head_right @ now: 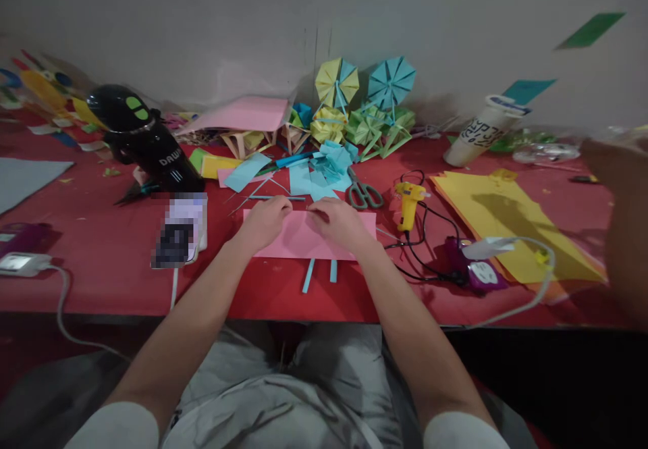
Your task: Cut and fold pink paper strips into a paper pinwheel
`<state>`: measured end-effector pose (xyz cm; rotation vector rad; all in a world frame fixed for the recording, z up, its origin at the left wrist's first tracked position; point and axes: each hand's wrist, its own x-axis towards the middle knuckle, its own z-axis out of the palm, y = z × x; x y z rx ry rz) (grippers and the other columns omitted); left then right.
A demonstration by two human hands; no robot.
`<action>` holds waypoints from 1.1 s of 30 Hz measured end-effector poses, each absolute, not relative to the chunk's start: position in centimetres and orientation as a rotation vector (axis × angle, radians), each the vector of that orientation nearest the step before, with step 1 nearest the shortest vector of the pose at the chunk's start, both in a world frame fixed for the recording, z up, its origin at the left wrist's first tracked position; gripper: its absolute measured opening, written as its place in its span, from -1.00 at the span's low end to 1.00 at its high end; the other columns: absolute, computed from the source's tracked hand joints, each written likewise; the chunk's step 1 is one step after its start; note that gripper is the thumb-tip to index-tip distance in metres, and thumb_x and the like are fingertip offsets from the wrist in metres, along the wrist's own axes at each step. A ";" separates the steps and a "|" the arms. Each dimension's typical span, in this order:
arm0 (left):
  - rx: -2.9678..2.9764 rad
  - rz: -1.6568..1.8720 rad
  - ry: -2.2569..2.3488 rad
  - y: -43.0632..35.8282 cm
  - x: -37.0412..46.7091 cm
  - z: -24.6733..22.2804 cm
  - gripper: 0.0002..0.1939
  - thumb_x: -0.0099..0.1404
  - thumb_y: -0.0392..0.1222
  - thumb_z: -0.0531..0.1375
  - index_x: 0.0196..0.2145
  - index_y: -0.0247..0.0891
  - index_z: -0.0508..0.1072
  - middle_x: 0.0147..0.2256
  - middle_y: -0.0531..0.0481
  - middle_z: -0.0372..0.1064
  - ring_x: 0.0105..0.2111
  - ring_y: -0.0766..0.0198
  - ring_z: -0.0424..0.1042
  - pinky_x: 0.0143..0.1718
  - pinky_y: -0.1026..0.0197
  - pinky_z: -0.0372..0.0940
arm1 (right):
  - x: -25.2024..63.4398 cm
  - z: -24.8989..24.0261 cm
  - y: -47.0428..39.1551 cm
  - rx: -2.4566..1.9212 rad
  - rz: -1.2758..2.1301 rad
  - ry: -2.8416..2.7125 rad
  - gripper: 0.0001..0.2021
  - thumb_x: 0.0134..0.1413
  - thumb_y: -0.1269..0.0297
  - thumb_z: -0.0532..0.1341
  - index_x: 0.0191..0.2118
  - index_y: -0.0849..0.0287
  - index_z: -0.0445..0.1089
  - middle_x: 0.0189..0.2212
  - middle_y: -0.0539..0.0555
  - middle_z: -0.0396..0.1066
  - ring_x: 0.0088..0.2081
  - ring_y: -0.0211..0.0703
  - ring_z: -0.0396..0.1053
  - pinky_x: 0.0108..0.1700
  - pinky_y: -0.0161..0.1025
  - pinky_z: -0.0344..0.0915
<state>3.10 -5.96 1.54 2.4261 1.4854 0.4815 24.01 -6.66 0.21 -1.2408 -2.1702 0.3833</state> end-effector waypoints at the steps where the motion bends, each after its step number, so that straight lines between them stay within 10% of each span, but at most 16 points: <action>1: 2.434 0.476 1.472 -6.0 3.2 1.6 -0.80 0.42 -0.32 -0.04 -0.21 -0.24 0.38 -0.19 -0.10 0.48 -0.18 0.13 0.44 -0.19 0.13 0.18 | 23.7 0.3 -6.6 -1.241 0.398 -2.174 -0.81 0.20 0.34 0.14 -0.21 0.11 0.52 -0.23 0.13 0.55 -0.19 -0.04 0.47 -0.13 -0.16 0.33; 33: 2.407 0.660 1.380 -6.0 3.2 1.7 -0.86 0.34 -0.30 0.08 -0.31 -0.22 0.43 -0.27 -0.02 0.55 -0.27 0.17 0.47 -0.24 0.14 0.16 | 23.5 1.1 -5.6 -1.217 0.499 -2.250 -0.89 0.09 0.33 0.17 -0.31 0.12 0.46 -0.30 0.07 0.51 -0.28 -0.12 0.39 -0.23 -0.23 0.23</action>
